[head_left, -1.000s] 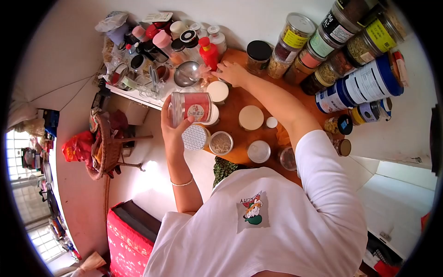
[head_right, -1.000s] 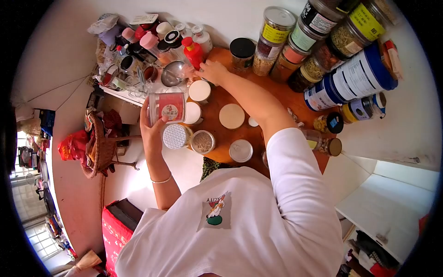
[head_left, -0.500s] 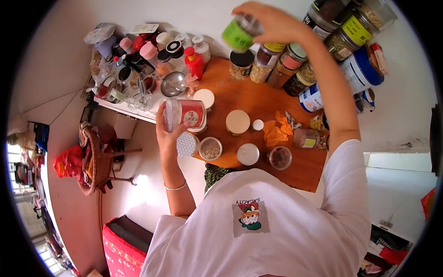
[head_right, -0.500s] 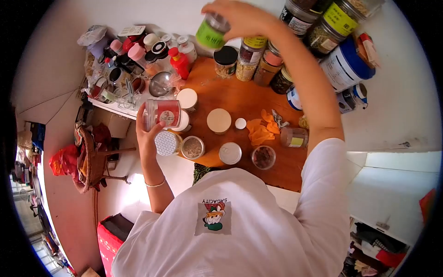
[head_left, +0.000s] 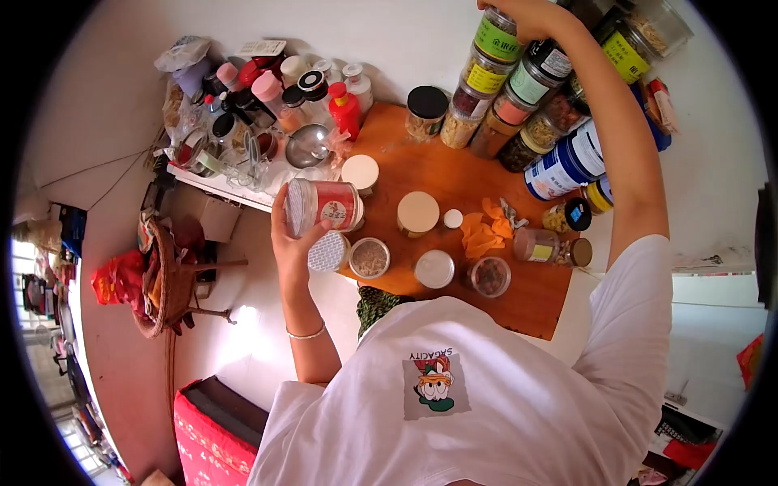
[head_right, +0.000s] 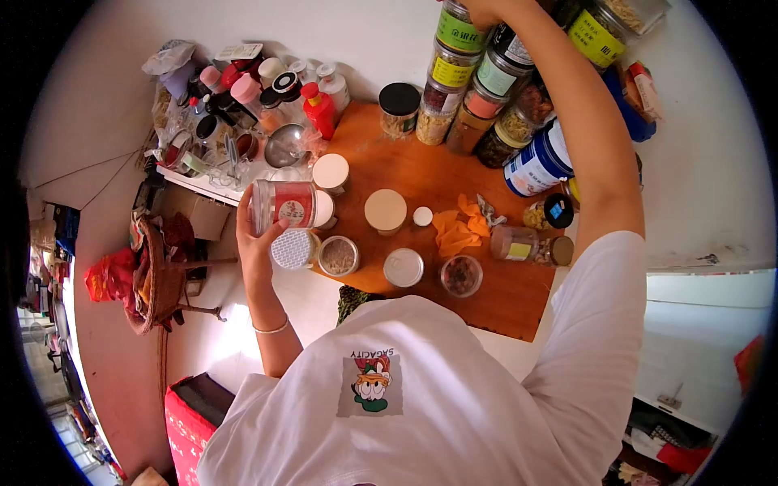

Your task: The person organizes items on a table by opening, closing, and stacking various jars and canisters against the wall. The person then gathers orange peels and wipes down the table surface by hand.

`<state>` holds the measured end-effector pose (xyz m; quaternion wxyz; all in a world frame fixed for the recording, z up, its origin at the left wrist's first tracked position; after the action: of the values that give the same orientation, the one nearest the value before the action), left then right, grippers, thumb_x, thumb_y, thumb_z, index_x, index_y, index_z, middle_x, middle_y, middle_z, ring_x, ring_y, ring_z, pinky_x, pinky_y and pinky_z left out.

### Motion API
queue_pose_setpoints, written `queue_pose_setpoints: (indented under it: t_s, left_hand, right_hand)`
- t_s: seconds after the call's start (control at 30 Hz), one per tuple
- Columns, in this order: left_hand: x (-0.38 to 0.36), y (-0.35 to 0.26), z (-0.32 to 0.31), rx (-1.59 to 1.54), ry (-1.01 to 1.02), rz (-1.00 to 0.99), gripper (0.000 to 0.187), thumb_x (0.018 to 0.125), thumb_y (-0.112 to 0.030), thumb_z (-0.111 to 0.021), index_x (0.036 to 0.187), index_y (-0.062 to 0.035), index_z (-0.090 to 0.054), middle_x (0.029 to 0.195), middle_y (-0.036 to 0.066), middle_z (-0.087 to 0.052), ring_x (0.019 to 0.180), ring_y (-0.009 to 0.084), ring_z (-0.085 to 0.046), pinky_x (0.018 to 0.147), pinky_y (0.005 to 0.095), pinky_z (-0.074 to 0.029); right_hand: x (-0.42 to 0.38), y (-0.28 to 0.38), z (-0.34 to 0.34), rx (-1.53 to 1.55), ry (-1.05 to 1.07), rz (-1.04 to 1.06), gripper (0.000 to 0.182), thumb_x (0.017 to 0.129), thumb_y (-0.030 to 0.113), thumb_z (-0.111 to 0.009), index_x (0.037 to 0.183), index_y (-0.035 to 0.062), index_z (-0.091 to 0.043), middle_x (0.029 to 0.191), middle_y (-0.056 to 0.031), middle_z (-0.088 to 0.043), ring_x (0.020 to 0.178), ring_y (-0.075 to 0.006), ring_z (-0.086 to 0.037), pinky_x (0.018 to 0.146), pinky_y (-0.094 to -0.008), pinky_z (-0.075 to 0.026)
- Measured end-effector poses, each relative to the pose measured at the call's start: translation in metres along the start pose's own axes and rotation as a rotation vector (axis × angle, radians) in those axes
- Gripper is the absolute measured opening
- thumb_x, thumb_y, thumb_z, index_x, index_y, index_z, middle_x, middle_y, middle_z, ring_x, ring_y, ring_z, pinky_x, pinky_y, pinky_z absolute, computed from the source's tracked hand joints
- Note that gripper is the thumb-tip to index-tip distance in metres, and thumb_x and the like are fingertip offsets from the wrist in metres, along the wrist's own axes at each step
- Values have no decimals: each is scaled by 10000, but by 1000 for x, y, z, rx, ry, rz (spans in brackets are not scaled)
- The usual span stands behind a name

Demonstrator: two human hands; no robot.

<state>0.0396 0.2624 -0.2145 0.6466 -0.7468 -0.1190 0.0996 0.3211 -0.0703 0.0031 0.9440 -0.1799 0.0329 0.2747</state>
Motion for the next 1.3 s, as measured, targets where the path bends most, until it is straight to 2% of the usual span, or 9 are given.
queue_pose_setpoints:
  t_s: [0.33,0.4,0.6,0.63,0.7,0.83,0.9,0.97,1.3]
  left_hand:
    - [-1,10,8,35,-12,-31,850,662,15,-778,1415,14,-386,1276,127,-541,1132,220,-564,976,332,-450]
    - [2,14,13,38,-76,-49,831,680,9,-772,1414,19,-382,1270,130,-542,1125,217,-565,969,329,-450]
    - [7,4,12,-16,-271,-69,794,721,-10,-758,1411,36,-368,1236,130,-551,1110,206,-566,965,316,-441]
    - [7,4,13,-35,-307,-88,793,724,-10,-756,1412,37,-367,1233,128,-552,1113,207,-565,973,314,-433]
    - [4,-1,14,-25,-288,-92,795,722,-7,-758,1413,37,-366,1229,125,-553,1116,208,-563,979,316,-427]
    - [-5,-2,29,15,-242,-93,810,712,2,-768,1416,31,-368,1229,121,-554,1129,210,-556,992,323,-417]
    - [-12,1,38,29,-269,-86,812,710,6,-770,1417,27,-370,1233,120,-553,1130,211,-556,995,324,-417]
    - [-16,4,46,34,-290,-81,815,708,10,-771,1418,23,-372,1237,120,-551,1132,211,-556,997,325,-417]
    - [-11,4,42,14,-230,-99,788,734,43,-750,1422,22,-365,1278,119,-540,1165,207,-542,1010,328,-420]
  right_hand:
    - [-3,4,-7,-38,-20,-10,686,702,4,-715,1347,49,-486,1291,-209,-540,1148,-365,-558,925,-435,-488]
    - [-7,21,-24,-143,-640,258,745,709,37,-736,1395,64,-446,1308,-223,-515,1177,-365,-541,960,-444,-468]
    - [0,181,-83,361,-87,478,864,671,93,-815,1428,186,-410,1502,-115,-358,1309,-318,-432,1049,-424,-437]
    - [17,211,-126,343,-179,582,803,648,163,-847,1360,129,-475,1332,-109,-504,1276,-342,-455,1038,-428,-453]
    - [34,266,-175,381,-87,600,926,673,41,-784,1462,286,-366,1498,-88,-344,1299,-344,-438,986,-476,-487]
    - [78,318,-268,317,-296,590,867,666,38,-779,1421,288,-434,1454,-85,-392,1288,-387,-437,1012,-478,-459]
    - [86,311,-265,408,-448,662,851,658,53,-788,1405,289,-456,1433,-93,-413,1277,-398,-443,1013,-478,-451]
    - [77,279,-222,478,135,508,854,621,95,-815,1385,266,-474,1357,-111,-466,1251,-372,-467,1004,-473,-445]
    - [-6,121,-66,760,-189,658,860,558,61,-825,1344,174,-495,1331,-79,-516,1236,-273,-494,1054,-395,-421]
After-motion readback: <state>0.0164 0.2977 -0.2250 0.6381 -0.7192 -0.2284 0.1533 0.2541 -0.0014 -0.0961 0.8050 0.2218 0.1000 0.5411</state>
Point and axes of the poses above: each hand's wrist, its own x-axis towards the middle knuckle, its own z-axis out of the back of the hand, y = z × x, the point moved 2 cm from there along x, towards the middle knuckle
